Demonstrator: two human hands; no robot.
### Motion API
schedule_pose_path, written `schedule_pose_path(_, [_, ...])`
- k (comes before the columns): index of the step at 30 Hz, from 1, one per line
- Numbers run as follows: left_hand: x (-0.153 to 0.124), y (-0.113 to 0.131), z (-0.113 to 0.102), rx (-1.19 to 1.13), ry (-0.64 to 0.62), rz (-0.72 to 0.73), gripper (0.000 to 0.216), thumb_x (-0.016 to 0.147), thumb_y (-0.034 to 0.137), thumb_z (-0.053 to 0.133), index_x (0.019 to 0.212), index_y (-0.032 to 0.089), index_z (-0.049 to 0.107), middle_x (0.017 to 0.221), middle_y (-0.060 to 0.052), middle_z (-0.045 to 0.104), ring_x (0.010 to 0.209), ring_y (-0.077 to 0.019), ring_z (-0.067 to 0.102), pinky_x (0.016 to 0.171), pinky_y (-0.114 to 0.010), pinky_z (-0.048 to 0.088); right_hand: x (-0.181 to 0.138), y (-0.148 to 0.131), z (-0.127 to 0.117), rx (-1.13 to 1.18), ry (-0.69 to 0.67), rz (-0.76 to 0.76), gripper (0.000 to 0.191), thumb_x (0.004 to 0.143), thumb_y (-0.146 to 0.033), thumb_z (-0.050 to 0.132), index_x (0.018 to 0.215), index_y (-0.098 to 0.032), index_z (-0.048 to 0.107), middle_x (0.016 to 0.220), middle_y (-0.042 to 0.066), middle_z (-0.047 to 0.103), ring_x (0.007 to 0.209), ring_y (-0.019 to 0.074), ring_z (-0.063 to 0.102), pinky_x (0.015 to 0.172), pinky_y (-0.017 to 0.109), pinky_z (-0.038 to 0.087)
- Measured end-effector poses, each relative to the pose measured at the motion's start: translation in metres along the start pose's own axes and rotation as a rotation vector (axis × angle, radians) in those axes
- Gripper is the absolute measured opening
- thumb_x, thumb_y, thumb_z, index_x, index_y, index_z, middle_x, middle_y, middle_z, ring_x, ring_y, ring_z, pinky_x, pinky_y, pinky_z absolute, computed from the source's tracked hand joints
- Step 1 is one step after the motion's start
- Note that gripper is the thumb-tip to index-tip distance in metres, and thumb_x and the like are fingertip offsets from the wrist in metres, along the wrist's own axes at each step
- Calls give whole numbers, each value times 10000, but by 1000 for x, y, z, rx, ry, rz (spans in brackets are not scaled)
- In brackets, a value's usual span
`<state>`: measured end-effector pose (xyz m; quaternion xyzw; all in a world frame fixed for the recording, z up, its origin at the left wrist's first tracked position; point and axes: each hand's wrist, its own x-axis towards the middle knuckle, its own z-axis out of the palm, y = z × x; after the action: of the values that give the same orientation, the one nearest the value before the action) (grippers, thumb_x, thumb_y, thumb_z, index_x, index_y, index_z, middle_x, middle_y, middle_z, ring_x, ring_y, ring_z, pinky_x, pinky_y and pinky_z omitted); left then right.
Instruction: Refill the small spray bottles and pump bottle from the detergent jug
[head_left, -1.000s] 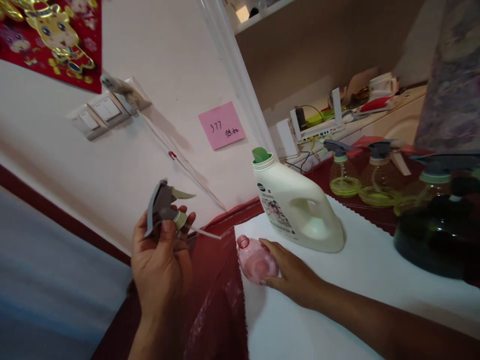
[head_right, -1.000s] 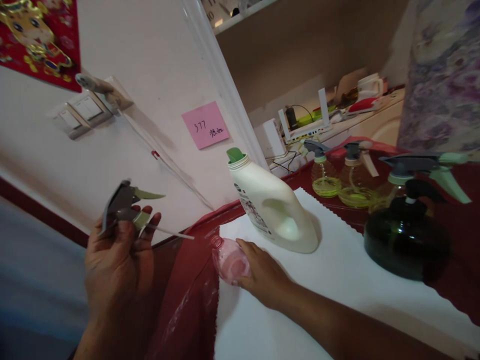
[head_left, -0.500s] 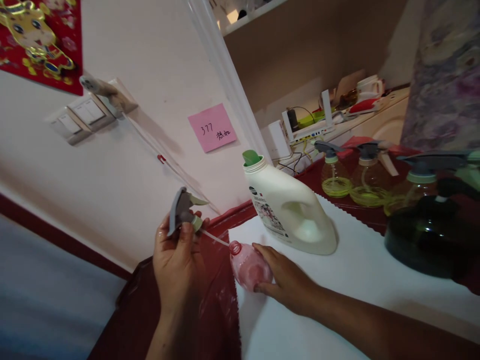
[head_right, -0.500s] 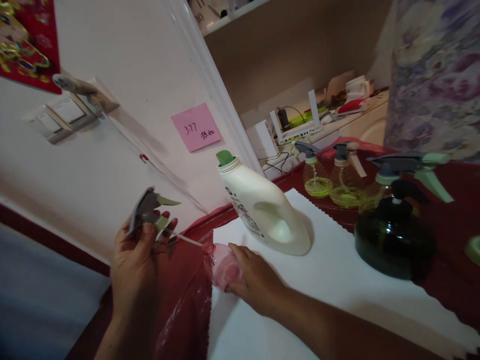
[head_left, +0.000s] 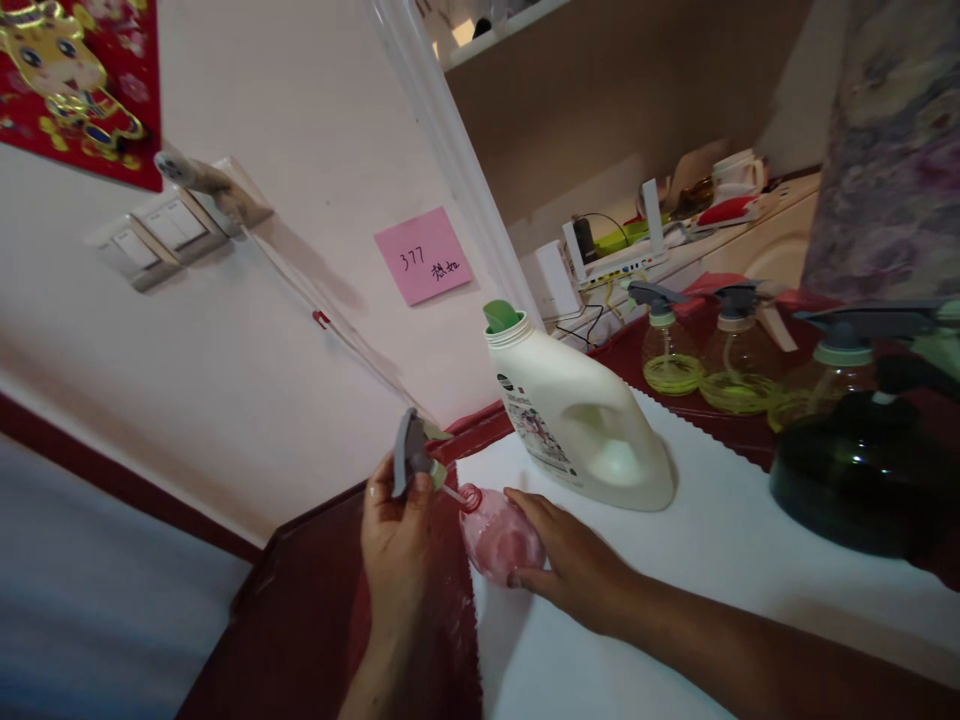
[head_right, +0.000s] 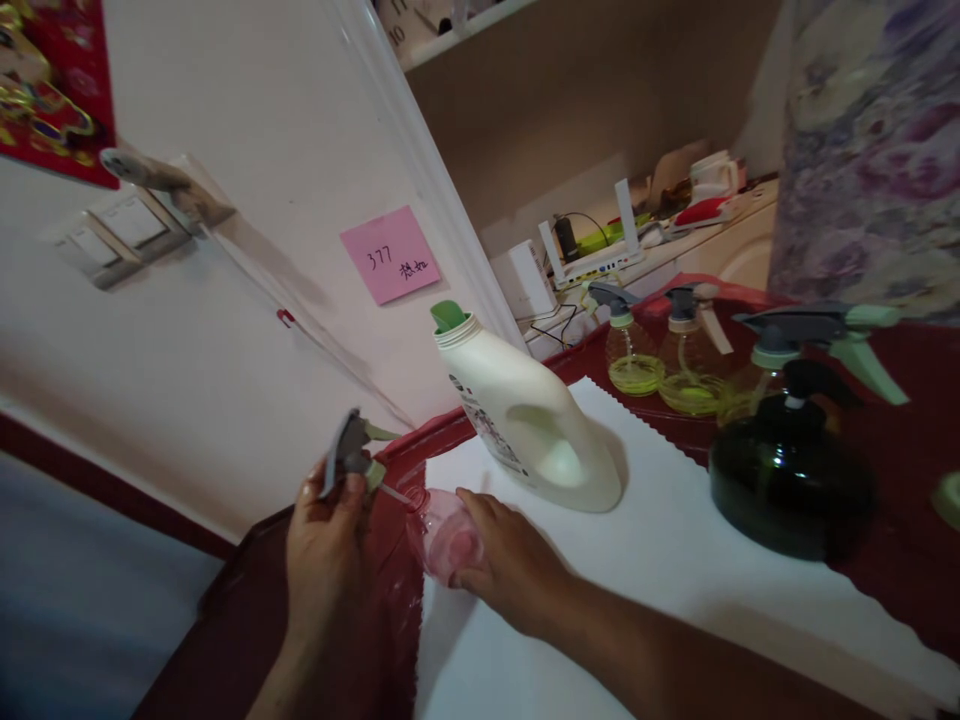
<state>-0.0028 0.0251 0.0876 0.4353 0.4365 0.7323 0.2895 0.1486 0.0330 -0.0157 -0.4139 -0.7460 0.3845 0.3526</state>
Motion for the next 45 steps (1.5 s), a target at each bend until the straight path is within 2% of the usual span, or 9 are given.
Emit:
schedule_pose_path(6, [-13, -37, -14, 13, -88, -92, 443, 786, 317, 859, 1190, 274, 684, 1095, -22, 715, 942, -139, 682, 815, -236, 543, 0, 0, 1, -12, -3, -3, 923, 772, -194, 781, 1580, -120, 340, 1560, 180, 430, 1403, 349, 435, 1181, 506, 363])
schedule_pose_path(25, [-11, -36, -16, 221, -258, -3, 345, 862, 359, 788, 1170, 255, 672, 1125, -30, 703, 1027, -163, 659, 923, -285, 534, -2, 8, 8, 6, 61, -57, 913, 778, -267, 745, 1577, -106, 331, 1591, 168, 392, 1447, 334, 397, 1205, 531, 357])
schedule_pose_path(30, [-10, -47, -21, 123, -270, -17, 341, 871, 381, 773, 1162, 238, 666, 1153, -58, 714, 1062, -190, 665, 938, -315, 523, -2, -6, -11, -37, 207, -186, 753, 968, -409, 540, 1594, -120, 238, 1656, 136, 256, 1531, 237, 235, 1269, 496, 241])
schedule_pose_path(32, [-11, -49, -19, 98, -276, -18, 340, 867, 372, 776, 1159, 232, 671, 1150, -64, 719, 1049, -193, 670, 928, -314, 519, 6, -22, -30, -115, 273, -304, 673, 1004, -391, 503, 1592, -178, 254, 1669, 86, 231, 1538, 195, 196, 1284, 454, 197])
schedule_pose_path(34, [-13, -49, -17, 60, -272, -13, 334, 859, 352, 782, 1151, 228, 679, 1158, -67, 719, 1056, -198, 672, 934, -320, 516, 21, -43, -50, -302, 310, -495, 591, 1009, -305, 526, 1565, -222, 343, 1654, 67, 272, 1520, 206, 236, 1259, 446, 243])
schedule_pose_path(37, [-15, -50, -14, -35, -250, -10, 371, 829, 330, 802, 1159, 224, 669, 1210, -79, 704, 1110, -227, 665, 947, -347, 520, 47, -76, -74, -566, 92, -592, 567, 968, -203, 610, 1514, -219, 456, 1605, 84, 376, 1513, 288, 237, 1222, 510, 241])
schedule_pose_path(40, [-19, -53, -15, -87, -247, -43, 451, 810, 301, 810, 1214, 225, 623, 1269, -95, 677, 1177, -249, 641, 1007, -392, 493, 68, -98, -84, -693, -142, -567, 338, 994, -230, 616, 1330, -239, 647, 1280, 78, 645, 1243, 275, 546, 1075, 472, 381])
schedule_pose_path(42, [-21, -56, -17, -69, -254, -53, 486, 804, 258, 804, 1244, 220, 600, 1281, -101, 669, 1203, -251, 625, 1058, -413, 456, 76, -106, -85, -730, -227, -566, 227, 1014, -272, 600, 1209, -252, 716, 1052, 49, 678, 1010, 223, 626, 938, 395, 439])
schedule_pose_path(45, [-24, -57, -18, -9, -268, -36, 460, 799, 198, 774, 1227, 205, 605, 1257, -111, 677, 1194, -262, 623, 1074, -436, 438, 78, -111, -84, -768, -290, -522, 210, 1024, -275, 576, 1167, -263, 729, 997, 38, 658, 927, 191, 631, 833, 318, 442])
